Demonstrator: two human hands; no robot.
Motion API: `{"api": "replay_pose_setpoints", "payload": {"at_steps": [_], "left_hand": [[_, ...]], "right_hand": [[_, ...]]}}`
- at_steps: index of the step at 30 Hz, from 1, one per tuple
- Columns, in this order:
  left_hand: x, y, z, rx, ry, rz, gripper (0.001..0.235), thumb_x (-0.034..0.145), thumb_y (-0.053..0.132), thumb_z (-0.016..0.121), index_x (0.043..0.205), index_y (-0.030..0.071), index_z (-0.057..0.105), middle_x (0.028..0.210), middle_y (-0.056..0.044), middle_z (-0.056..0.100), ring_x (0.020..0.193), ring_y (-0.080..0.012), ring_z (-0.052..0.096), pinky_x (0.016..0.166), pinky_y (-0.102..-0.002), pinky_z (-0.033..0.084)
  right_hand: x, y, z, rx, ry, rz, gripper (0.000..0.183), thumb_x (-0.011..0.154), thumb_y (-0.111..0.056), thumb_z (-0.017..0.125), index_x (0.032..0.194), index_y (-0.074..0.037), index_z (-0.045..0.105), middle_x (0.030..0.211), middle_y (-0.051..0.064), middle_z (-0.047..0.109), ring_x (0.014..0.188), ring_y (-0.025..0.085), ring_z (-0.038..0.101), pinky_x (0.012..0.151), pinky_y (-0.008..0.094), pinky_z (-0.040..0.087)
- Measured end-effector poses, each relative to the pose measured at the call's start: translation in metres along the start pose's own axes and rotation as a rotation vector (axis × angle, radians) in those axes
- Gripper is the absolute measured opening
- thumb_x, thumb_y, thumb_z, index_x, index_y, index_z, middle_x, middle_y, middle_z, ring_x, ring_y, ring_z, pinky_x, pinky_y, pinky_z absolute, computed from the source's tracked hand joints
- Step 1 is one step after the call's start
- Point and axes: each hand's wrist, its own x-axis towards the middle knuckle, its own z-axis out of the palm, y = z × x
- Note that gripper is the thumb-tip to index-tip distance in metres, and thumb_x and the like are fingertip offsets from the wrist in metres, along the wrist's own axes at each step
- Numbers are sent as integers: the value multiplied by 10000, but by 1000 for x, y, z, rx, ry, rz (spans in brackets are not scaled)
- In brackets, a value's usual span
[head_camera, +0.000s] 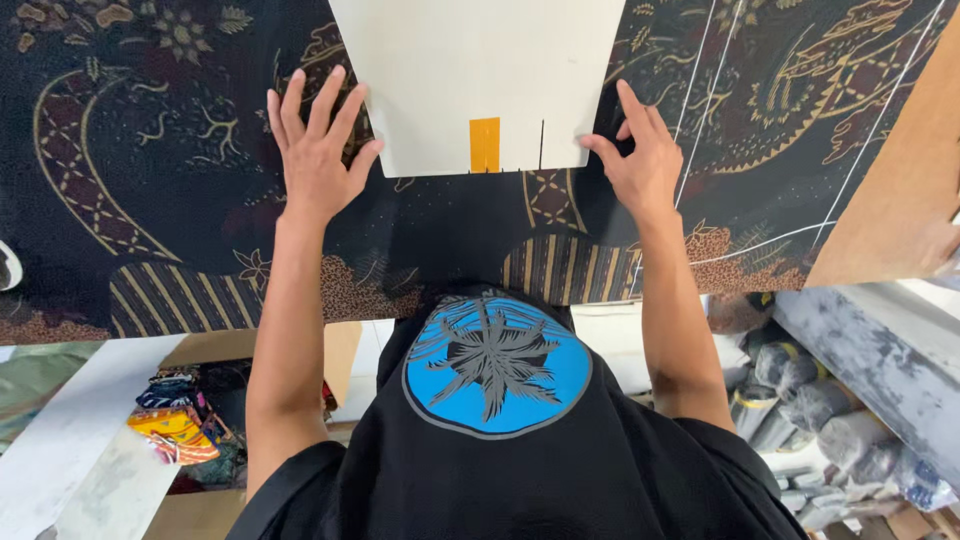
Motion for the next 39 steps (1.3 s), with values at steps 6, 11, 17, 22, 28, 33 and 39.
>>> {"api": "replay_pose_setpoints", "payload": {"at_steps": [6,11,17,22,28,33,39], "left_hand": [[-1,0,4,11,-50,-19,700,1032,648,723,1588,243,599,1699,-72,380,1569,-399,175,1258,-664,68],[-1,-1,5,10,-64,-23,697,1039,662,718,1600,264,602,1717,-63,365,1582,-397,166,1270,-666,65],[-1,0,4,10,-55,-23,688,1040,671,732,1586,269,612,1709,-65,372,1576,-403,169,1263,-669,64],[0,0,4,-3,-59,-28,685,1042,674,737,1589,280,611,1714,-61,370,1580,-394,164,1272,-660,57],[-2,0,5,3,-61,-34,699,1028,680,748,1588,286,608,1713,-54,372,1583,-388,163,1273,-657,55],[-2,-1,6,8,-58,-31,700,1018,671,759,1583,285,614,1715,-53,370,1584,-387,165,1273,-658,62],[-1,-1,6,4,-56,-28,703,1010,656,771,1584,281,615,1713,-55,371,1583,-391,169,1269,-665,65]], "right_hand": [[1,-8,6,-74,10,45,809,851,-457,930,1513,-129,601,875,17,525,718,166,566,606,335,493],[2,-6,7,-86,-4,56,824,833,-470,935,1511,-138,604,860,10,517,696,165,549,590,337,488],[1,-7,8,-72,9,41,828,824,-453,940,1509,-130,604,876,8,526,710,143,560,584,317,495],[0,-4,10,-76,22,27,830,817,-454,943,1504,-129,609,879,5,532,718,138,558,578,306,495],[1,-4,11,-75,15,47,831,814,-454,937,1503,-127,608,874,2,531,712,134,550,566,303,492],[1,-7,10,-75,27,50,826,813,-448,936,1504,-135,608,872,1,526,725,129,559,596,307,500],[2,-9,9,-86,7,72,831,807,-450,940,1501,-132,609,858,5,519,708,134,551,585,313,495]]}}
